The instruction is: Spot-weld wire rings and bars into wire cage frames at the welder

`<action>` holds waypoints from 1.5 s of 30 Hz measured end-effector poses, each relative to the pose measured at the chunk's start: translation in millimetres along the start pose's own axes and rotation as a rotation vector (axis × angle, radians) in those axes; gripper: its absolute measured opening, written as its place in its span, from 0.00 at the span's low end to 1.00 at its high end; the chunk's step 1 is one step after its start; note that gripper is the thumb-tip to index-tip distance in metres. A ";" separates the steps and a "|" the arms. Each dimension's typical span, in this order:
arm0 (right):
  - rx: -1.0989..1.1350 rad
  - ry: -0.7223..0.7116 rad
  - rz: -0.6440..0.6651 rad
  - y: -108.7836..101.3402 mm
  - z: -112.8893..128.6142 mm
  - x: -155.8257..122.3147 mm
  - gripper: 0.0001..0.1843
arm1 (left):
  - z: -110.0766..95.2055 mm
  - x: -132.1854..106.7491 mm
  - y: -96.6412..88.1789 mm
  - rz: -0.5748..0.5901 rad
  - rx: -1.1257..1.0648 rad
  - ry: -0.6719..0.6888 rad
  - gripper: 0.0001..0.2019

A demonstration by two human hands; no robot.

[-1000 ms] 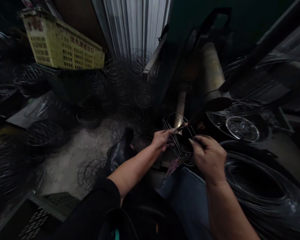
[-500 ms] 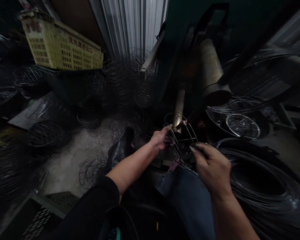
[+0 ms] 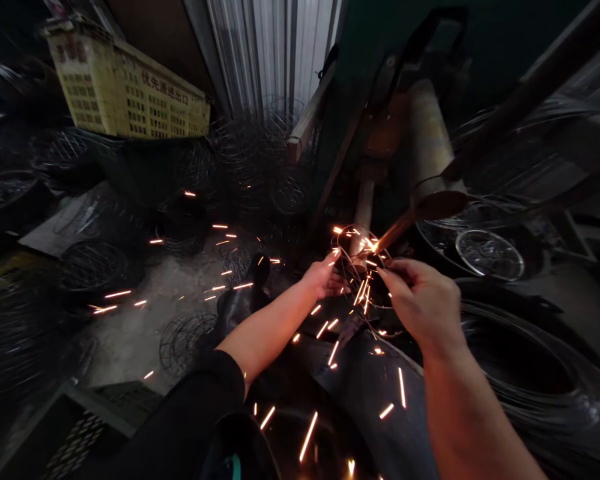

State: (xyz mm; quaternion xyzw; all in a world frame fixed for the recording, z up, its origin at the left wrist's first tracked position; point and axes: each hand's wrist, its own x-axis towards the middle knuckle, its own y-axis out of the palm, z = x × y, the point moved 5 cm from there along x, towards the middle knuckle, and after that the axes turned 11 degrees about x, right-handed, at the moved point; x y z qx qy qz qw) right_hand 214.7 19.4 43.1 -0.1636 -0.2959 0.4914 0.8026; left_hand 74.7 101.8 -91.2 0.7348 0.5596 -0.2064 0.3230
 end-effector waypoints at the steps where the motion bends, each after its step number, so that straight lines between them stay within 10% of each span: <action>1: 0.002 -0.008 -0.024 -5.3 -5.3 -11.2 0.19 | 4.0 -4.5 -4.7 -0.026 0.029 0.058 0.20; 8: 0.046 -0.173 -0.124 -17.1 -47.9 -82.7 0.15 | 12.2 -26.3 3.2 -0.147 0.916 1.131 0.37; 11: 0.004 -0.237 -0.162 -15.2 -42.0 -82.2 0.12 | 15.8 -23.9 10.0 -0.220 1.014 1.281 0.35; 34: -0.167 -0.319 -0.124 12.7 4.6 2.2 0.13 | -10.7 -20.6 -0.4 -0.257 0.743 1.094 0.36; 45: 0.160 0.049 -0.013 -28.5 -28.3 -59.3 0.15 | -3.2 -31.0 -2.5 -0.097 0.545 0.945 0.30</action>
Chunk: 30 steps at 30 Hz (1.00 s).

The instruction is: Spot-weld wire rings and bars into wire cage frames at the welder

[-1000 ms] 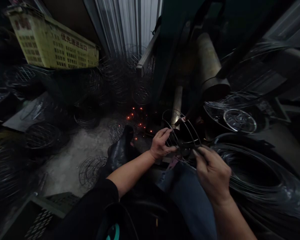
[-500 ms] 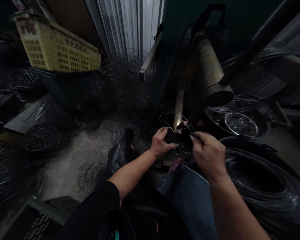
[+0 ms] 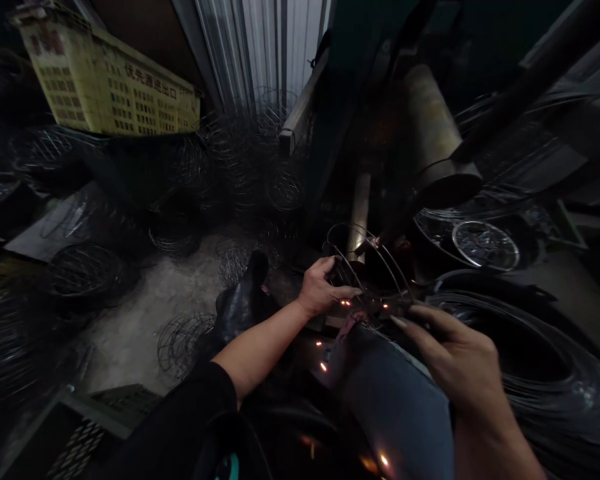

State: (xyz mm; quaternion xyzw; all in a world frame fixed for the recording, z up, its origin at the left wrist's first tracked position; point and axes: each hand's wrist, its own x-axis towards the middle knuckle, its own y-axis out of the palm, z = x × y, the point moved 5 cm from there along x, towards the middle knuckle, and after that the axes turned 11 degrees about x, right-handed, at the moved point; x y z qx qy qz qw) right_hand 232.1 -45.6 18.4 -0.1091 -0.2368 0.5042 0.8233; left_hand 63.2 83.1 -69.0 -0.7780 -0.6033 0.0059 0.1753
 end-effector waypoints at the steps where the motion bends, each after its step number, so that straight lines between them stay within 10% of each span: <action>1: 0.028 -0.010 0.010 1.8 -1.8 -1.3 0.14 | 4.3 0.3 0.0 -0.009 -0.043 -0.054 0.30; 16: -0.123 -0.037 0.077 40.5 17.3 75.0 0.14 | 17.6 25.5 6.0 -0.014 -0.503 -0.389 0.27; 30: 0.088 0.089 0.144 -0.5 -18.9 21.6 0.18 | 23.5 14.7 8.5 0.043 -0.531 -0.524 0.19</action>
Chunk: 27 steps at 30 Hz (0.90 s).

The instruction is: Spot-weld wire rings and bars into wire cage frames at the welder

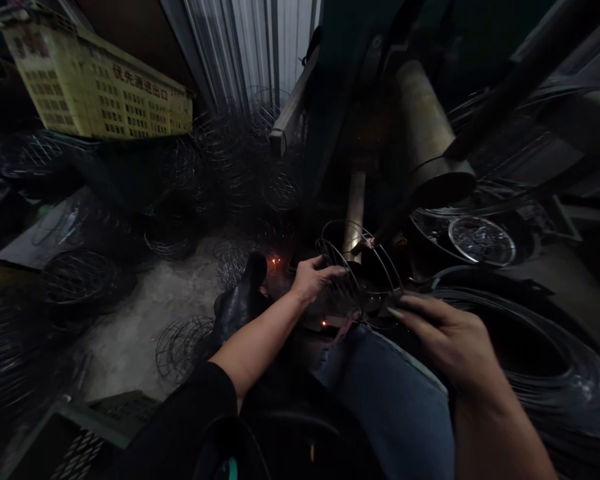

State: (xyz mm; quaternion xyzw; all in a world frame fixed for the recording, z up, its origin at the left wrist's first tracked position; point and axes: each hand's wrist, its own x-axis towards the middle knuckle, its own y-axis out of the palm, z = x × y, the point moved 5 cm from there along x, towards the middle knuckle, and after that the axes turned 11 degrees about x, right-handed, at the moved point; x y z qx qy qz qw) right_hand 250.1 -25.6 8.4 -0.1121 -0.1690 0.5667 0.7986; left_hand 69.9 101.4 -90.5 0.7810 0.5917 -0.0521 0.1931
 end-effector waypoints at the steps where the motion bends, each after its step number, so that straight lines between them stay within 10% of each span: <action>1: 0.005 -0.023 0.001 3.9 3.6 1.9 0.16 | 2.3 -0.1 -1.3 -0.014 0.005 -0.039 0.18; 27: -0.099 0.020 0.063 37.7 33.7 74.3 0.12 | 4.1 18.6 -7.3 -0.092 -0.039 -0.268 0.18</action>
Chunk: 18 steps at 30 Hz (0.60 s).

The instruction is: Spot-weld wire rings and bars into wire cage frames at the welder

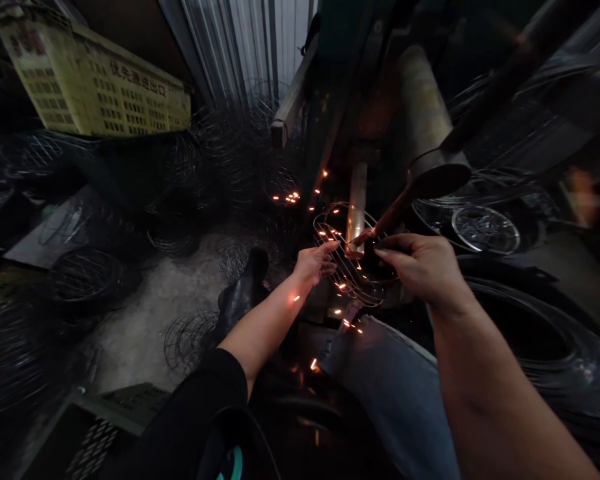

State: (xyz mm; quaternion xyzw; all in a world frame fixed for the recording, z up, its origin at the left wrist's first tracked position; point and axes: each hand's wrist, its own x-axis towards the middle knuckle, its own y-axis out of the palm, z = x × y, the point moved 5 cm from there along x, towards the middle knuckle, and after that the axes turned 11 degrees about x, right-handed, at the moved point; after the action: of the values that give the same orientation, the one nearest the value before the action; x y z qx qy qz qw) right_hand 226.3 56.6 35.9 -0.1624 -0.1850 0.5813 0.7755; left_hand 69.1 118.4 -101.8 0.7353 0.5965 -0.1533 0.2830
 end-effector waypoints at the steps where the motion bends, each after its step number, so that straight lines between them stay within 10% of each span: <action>1: 0.015 -0.014 -0.006 -1.5 0.5 -1.7 0.11 | -0.1 -1.6 0.0 -0.001 0.001 0.003 0.17; 11: 0.322 0.113 -0.167 -20.8 -80.8 -79.0 0.19 | 17.7 -20.4 14.7 0.090 0.014 0.018 0.16; 18: 0.152 0.046 -0.239 -13.4 -68.0 -77.9 0.17 | 19.3 -27.2 10.4 0.084 0.028 -0.052 0.19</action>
State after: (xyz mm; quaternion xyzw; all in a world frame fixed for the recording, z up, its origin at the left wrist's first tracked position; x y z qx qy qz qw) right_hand 250.1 -24.4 -25.2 -0.0931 -0.1406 0.4935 0.8532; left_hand 74.7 84.0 -99.4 0.7594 0.5553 -0.1684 0.2943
